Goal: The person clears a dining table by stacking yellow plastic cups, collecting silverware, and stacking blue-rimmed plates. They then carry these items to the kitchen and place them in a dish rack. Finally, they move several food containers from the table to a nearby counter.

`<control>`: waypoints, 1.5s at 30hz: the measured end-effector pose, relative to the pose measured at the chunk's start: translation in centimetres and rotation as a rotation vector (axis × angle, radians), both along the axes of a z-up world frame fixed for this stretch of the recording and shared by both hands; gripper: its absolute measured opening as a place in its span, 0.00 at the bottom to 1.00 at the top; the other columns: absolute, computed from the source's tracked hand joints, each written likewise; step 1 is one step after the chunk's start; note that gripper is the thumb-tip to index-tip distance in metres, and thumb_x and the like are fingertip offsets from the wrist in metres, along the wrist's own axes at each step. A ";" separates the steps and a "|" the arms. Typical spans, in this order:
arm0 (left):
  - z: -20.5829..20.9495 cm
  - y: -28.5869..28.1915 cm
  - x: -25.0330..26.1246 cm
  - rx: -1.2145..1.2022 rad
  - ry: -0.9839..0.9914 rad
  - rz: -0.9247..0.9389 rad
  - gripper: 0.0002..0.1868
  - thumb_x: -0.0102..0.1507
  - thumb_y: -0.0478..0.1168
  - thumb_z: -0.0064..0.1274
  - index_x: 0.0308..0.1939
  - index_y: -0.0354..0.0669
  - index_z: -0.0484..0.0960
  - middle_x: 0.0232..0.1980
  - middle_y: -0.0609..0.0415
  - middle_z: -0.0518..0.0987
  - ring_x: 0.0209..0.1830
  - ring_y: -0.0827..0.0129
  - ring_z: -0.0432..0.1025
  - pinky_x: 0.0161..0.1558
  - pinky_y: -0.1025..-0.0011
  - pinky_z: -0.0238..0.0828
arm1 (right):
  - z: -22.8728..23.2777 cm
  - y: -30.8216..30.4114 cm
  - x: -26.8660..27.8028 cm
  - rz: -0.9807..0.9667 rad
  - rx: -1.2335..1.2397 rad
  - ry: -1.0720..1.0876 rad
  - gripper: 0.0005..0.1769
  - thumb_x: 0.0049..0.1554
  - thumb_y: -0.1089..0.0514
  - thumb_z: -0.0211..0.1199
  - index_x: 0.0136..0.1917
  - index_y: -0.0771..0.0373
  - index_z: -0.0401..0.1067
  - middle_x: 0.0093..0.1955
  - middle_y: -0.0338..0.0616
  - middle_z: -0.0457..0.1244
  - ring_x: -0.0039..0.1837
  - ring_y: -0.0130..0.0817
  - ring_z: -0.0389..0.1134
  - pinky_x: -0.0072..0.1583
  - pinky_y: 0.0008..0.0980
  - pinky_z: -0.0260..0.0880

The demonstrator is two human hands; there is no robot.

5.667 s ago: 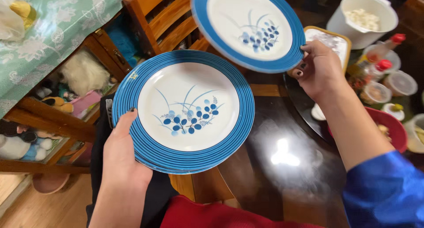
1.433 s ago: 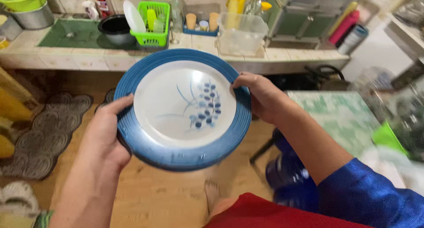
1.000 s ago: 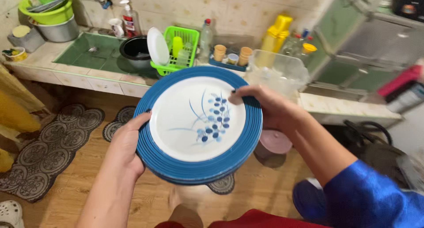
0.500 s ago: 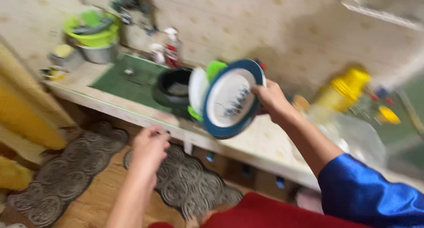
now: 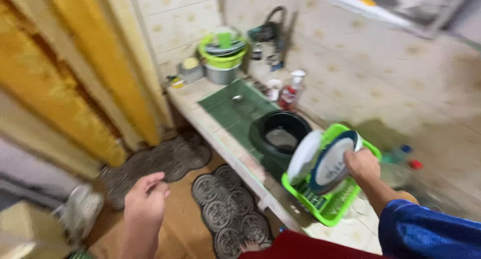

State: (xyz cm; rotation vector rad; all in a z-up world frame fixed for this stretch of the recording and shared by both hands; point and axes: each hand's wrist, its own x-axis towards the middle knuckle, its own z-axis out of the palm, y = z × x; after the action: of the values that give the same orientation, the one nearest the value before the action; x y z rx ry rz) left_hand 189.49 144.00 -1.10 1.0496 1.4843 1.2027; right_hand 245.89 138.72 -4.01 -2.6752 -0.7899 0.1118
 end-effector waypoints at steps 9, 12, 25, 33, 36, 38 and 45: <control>4.2 -4.5 -1.7 -0.304 0.236 0.262 0.18 0.62 0.39 0.53 0.55 0.40 0.83 0.45 0.50 0.85 0.41 0.65 0.79 0.44 0.68 0.73 | -9.9 4.8 4.7 0.704 -0.543 -0.254 0.29 0.60 0.37 0.45 0.53 0.55 0.82 0.51 0.48 0.74 0.58 0.46 0.76 0.65 0.43 0.73; 3.7 -7.0 -3.6 -0.424 0.104 0.403 0.18 0.63 0.39 0.50 0.57 0.41 0.82 0.48 0.50 0.84 0.44 0.66 0.80 0.44 0.66 0.74 | -10.0 8.7 4.9 0.795 -0.577 -0.461 0.26 0.61 0.39 0.45 0.55 0.54 0.79 0.54 0.48 0.71 0.59 0.46 0.72 0.63 0.45 0.69; 0.5 -19.8 -9.8 -0.414 -0.217 0.914 0.17 0.66 0.38 0.48 0.58 0.39 0.80 0.52 0.54 0.81 0.45 0.64 0.79 0.42 0.67 0.71 | -11.8 20.7 -7.7 0.427 -0.213 -0.143 0.24 0.60 0.48 0.60 0.63 0.65 0.70 0.63 0.66 0.57 0.63 0.64 0.60 0.61 0.63 0.60; -0.7 -25.7 -21.5 -0.284 -0.320 1.091 0.17 0.67 0.37 0.47 0.59 0.38 0.79 0.51 0.47 0.81 0.46 0.62 0.80 0.43 0.66 0.72 | -9.3 26.0 -31.5 0.692 0.295 -0.141 0.31 0.55 0.55 0.70 0.68 0.65 0.64 0.68 0.67 0.51 0.67 0.66 0.53 0.63 0.68 0.56; 1.0 -29.8 -27.9 -0.236 -0.345 1.194 0.18 0.67 0.38 0.46 0.60 0.40 0.77 0.53 0.49 0.82 0.47 0.63 0.80 0.45 0.65 0.73 | -8.1 27.6 -47.1 0.942 0.517 -0.066 0.36 0.53 0.58 0.74 0.70 0.65 0.62 0.70 0.68 0.49 0.69 0.67 0.51 0.64 0.69 0.54; 2.3 -32.8 -32.3 -0.193 -0.344 1.256 0.18 0.67 0.38 0.46 0.60 0.40 0.76 0.53 0.49 0.82 0.46 0.61 0.80 0.45 0.64 0.73 | -7.0 25.6 -59.4 1.242 0.736 -0.027 0.31 0.54 0.63 0.70 0.68 0.66 0.62 0.70 0.65 0.52 0.72 0.59 0.54 0.73 0.59 0.53; 5.5 -41.1 -45.4 -0.055 -0.368 1.444 0.18 0.66 0.38 0.46 0.60 0.40 0.76 0.55 0.48 0.81 0.44 0.61 0.80 0.44 0.64 0.75 | 1.8 7.0 -96.0 1.721 0.600 0.909 0.25 0.55 0.66 0.63 0.65 0.62 0.64 0.59 0.44 0.59 0.57 0.32 0.63 0.60 0.34 0.67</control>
State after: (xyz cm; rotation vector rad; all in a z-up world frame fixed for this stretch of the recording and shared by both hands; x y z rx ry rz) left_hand 144.09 102.94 4.39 -0.5130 1.9142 2.0904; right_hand 149.88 145.70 -2.19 -0.5964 -1.9396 1.0967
